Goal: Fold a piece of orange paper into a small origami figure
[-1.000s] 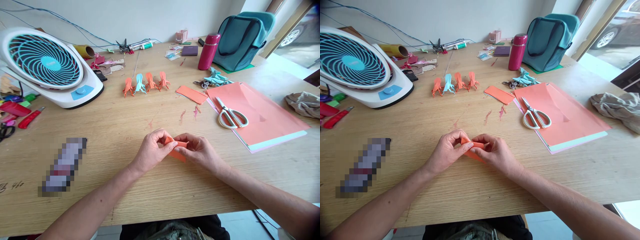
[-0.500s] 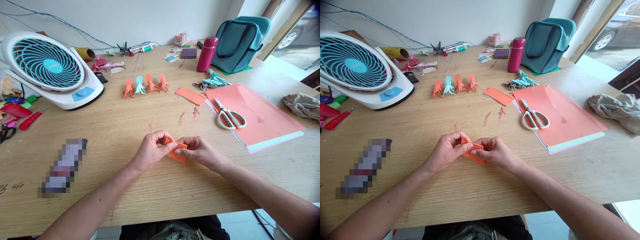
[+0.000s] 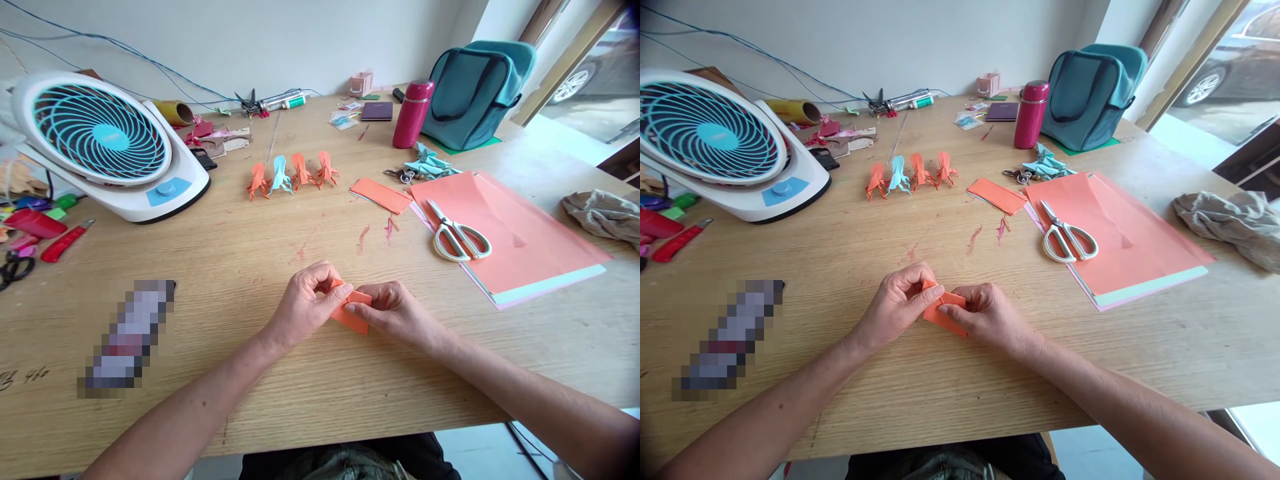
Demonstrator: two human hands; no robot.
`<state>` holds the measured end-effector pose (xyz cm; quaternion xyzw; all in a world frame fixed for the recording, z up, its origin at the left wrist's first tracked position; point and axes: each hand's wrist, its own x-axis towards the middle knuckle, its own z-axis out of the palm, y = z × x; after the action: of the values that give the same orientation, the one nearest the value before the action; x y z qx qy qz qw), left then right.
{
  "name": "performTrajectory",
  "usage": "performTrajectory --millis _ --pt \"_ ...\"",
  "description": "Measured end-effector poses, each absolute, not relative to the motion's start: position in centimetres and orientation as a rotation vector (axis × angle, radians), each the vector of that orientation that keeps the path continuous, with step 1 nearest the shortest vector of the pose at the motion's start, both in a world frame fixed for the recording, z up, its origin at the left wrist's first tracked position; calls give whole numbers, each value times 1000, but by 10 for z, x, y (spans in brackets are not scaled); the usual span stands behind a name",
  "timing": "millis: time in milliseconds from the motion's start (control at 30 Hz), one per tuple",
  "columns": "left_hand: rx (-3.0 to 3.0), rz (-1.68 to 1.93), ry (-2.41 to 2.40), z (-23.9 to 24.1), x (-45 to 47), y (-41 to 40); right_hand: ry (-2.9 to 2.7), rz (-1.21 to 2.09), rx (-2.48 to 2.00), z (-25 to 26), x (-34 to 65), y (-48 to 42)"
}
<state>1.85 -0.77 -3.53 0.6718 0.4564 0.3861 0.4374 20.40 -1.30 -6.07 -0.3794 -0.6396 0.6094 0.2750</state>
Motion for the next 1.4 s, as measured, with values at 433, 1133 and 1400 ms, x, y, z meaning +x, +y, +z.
performTrajectory --millis 433,1133,1400 --pt "1462 942 1098 -31 20 -11 -1682 1596 -1007 -57 203 -17" --pt "1235 950 1129 -65 26 -18 -1442 1487 -936 -57 203 -10" --pt "1348 956 1152 -54 28 -20 -1311 1550 -935 -61 200 -10"
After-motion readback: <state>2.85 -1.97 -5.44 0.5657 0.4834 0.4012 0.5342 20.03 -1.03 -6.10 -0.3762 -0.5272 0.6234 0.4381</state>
